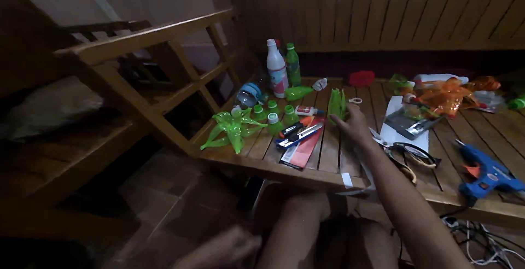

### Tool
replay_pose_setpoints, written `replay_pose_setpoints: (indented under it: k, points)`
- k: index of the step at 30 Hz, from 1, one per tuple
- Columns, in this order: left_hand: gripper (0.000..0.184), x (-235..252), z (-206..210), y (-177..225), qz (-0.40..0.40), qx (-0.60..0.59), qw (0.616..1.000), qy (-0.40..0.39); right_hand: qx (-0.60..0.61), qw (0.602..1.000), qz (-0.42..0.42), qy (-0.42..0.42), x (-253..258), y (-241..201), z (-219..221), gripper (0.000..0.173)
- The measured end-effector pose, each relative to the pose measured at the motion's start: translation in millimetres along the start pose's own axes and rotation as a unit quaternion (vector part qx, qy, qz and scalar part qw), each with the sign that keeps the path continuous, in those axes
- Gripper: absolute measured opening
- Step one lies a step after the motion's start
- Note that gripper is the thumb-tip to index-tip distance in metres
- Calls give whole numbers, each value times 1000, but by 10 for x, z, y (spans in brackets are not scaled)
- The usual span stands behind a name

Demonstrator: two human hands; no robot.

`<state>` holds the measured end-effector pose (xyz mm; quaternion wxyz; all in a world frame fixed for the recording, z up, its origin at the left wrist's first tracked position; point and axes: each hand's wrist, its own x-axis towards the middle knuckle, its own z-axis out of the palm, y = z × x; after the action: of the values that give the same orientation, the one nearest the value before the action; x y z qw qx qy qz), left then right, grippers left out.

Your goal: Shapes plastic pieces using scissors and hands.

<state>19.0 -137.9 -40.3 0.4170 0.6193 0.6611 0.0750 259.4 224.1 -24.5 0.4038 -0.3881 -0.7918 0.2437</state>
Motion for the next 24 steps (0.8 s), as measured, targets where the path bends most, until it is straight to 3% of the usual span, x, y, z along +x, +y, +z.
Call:
replay_pose_setpoints:
  k: [2, 3, 5, 8, 12, 17, 20, 24]
  points:
    - [34, 366, -784, 551, 217, 70, 949, 220, 3, 1000, 5, 3, -5, 27, 4, 59]
    - [33, 632, -1148, 804, 265, 122, 909, 296, 5, 1000, 10, 5, -2, 37, 3, 59]
    - [28, 1313, -1777, 1149, 271, 215, 863, 368, -9, 1000, 12, 10, -8, 37, 5, 59]
    - [43, 2398, -2368, 1413, 132, 288, 891, 325, -45, 999, 0, 13, -41, 8, 1, 59]
    - [58, 3020, -2352, 1584, -30, 355, 898, 258, -65, 998, 10, 12, -53, -63, -14, 62]
    - [56, 3178, -2214, 1539, -117, 386, 887, 225, -35, 999, 6, 24, -59, -66, -19, 60]
    - [54, 3000, -2303, 1553, -41, 326, 904, 272, 17, 999, -4, 50, -45, -24, -38, 59]
    - [60, 2436, -2229, 1665, 116, 13, 936, 331, 153, 987, 48, 34, -114, -116, -147, 59]
